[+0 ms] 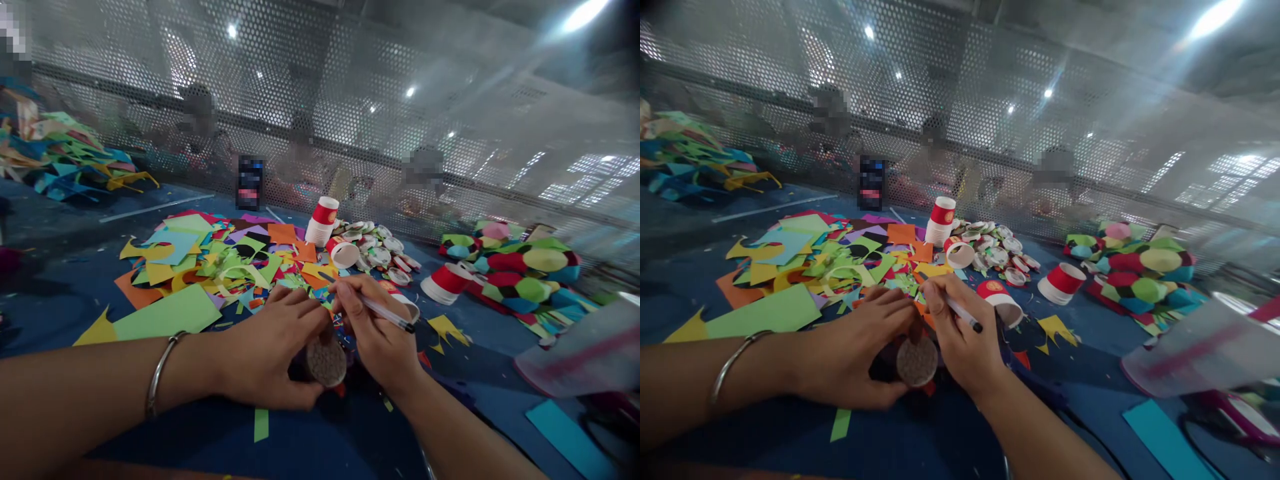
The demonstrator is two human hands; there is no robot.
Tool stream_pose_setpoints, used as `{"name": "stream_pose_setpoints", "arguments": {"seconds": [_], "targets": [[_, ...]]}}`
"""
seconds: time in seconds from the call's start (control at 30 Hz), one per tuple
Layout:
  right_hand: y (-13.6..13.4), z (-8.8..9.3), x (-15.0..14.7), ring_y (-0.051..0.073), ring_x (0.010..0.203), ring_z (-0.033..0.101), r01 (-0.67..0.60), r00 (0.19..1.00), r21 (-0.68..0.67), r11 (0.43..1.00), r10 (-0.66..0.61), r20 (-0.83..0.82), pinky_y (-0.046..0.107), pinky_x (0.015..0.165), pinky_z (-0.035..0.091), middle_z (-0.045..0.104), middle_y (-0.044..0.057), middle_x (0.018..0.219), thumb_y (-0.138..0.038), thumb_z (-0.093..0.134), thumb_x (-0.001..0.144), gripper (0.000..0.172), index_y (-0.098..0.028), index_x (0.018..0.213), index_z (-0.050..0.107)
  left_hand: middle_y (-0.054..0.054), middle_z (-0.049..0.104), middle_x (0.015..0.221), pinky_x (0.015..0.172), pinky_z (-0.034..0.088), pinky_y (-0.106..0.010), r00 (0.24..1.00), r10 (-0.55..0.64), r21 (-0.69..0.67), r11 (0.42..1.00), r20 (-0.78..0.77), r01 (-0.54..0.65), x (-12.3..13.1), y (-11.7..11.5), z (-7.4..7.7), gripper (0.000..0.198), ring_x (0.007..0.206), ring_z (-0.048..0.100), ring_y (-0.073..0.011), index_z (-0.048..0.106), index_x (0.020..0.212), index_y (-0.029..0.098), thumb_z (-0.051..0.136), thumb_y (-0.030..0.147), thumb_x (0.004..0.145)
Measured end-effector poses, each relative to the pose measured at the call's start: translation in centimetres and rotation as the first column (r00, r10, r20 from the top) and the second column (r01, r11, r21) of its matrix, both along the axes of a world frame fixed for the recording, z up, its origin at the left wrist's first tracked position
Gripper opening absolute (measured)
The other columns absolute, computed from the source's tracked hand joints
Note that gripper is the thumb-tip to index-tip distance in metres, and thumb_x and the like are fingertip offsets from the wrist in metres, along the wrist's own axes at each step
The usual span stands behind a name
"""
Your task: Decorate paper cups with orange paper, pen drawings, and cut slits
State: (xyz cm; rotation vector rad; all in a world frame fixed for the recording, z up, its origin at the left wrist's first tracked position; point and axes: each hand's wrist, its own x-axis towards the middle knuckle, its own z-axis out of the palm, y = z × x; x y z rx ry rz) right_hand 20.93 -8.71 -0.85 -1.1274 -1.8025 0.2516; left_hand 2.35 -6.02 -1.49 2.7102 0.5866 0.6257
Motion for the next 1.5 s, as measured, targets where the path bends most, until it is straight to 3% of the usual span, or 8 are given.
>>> {"name": "stream_pose_setpoints", "arguments": {"seconds": [0.13,0.23,0.3,0.57,0.83,1.07,1.27,1.5], "targets": [[-0.1,0.1,0.3,0.01,0.056,0.054,0.012,1.0,-0.02,1.0,-0.013,-0.006,0.024,0.052,0.043,0.06,-0.002,0.072,-0.03,0.05,0.1,0.018,-0.021,0.089,0.061,-0.005,0.057,0.093,0.09,0.031,-0.049,0.958,0.286,0.105,0.953,-0.013,-0.284,-1.0,-0.1,0.3,0.042,0.097,0.048,-0.0297,0.047,0.092,0.022,0.066,0.052,0.071],[-0.1,0.1,0.5,0.01,0.056,0.055,0.016,1.0,-0.027,1.0,-0.016,-0.02,0.025,0.052,0.043,0.062,-0.001,0.074,-0.031,0.05,0.1,0.017,-0.022,0.091,0.061,-0.005,0.057,0.091,0.088,0.031,-0.052,0.937,0.339,0.074,0.94,-0.08,-0.333,-2.0,0.1,0.3,0.063,0.094,0.048,-0.0314,0.047,0.091,0.022,0.063,0.076,0.064],[0.0,0.1,0.6,0.01,0.057,0.055,0.016,0.999,-0.023,1.0,-0.016,-0.028,0.025,0.053,0.044,0.062,-0.001,0.075,-0.031,0.051,0.099,0.016,-0.022,0.093,0.062,-0.007,0.057,0.096,0.088,0.031,-0.052,0.928,0.36,0.041,0.933,-0.094,-0.357,-2.5,0.5,0.5,0.067,0.097,0.047,-0.0323,0.048,0.094,0.021,0.059,0.081,0.066],[0.0,0.1,0.8,0.01,0.06,0.056,-0.019,0.997,-0.067,0.998,0.014,-0.073,0.025,0.055,0.044,0.061,-0.002,0.073,-0.029,0.051,0.099,0.016,-0.022,0.094,0.064,-0.006,0.055,0.107,0.09,0.037,-0.046,0.97,0.159,-0.165,0.968,-0.185,-0.19,-3.5,1.2,1.3,0.05,0.103,0.049,-0.03,0.049,0.104,0.023,0.071,0.052,0.069],[-0.4,-0.2,1.2,0.011,0.063,0.056,-0.106,0.981,-0.155,0.982,0.079,-0.175,0.025,0.054,0.041,0.06,-0.001,0.074,-0.032,0.045,0.102,0.024,-0.024,0.104,0.068,-0.005,0.055,0.106,0.092,0.037,-0.046,0.975,0.203,-0.236,0.947,-0.092,-0.22,-2.9,1.1,0.5,0.042,0.102,0.049,-0.0278,0.046,0.104,0.023,0.067,0.036,0.071],[-0.7,0.0,1.4,0.01,0.058,0.051,-0.072,0.994,-0.196,0.978,0.053,-0.1,0.026,0.055,0.04,0.055,-0.003,0.067,-0.032,0.044,0.102,0.023,-0.027,0.105,0.066,-0.004,0.054,0.11,0.094,0.038,-0.045,0.977,0.199,-0.305,0.928,-0.074,-0.212,-2.7,1.3,0.2,0.054,0.105,0.05,-0.027,0.044,0.113,0.023,0.069,0.033,0.066],[-0.7,0.3,1.3,0.01,0.056,0.048,-0.047,0.999,-0.17,0.984,0.042,-0.033,0.026,0.052,0.036,0.053,-0.004,0.066,-0.03,0.047,0.101,0.016,-0.026,0.096,0.062,-0.005,0.055,0.114,0.096,0.037,-0.048,0.984,0.167,-0.332,0.926,-0.069,-0.181,-2.6,1.5,0.1,0.058,0.109,0.049,-0.0286,0.042,0.118,0.024,0.068,0.032,0.067],[-1.2,0.6,0.9,0.008,0.052,0.045,-0.13,0.991,-0.165,0.978,0.129,-0.019,0.024,0.048,0.034,0.049,-0.005,0.06,-0.026,0.046,0.101,0.023,-0.022,0.081,0.058,-0.005,0.056,0.113,0.094,0.037,-0.047,0.987,0.152,-0.339,0.927,-0.053,-0.161,-2.7,1.9,-0.1,0.058,0.105,0.05,-0.0278,0.044,0.116,0.024,0.07,0.03,0.064]]}}
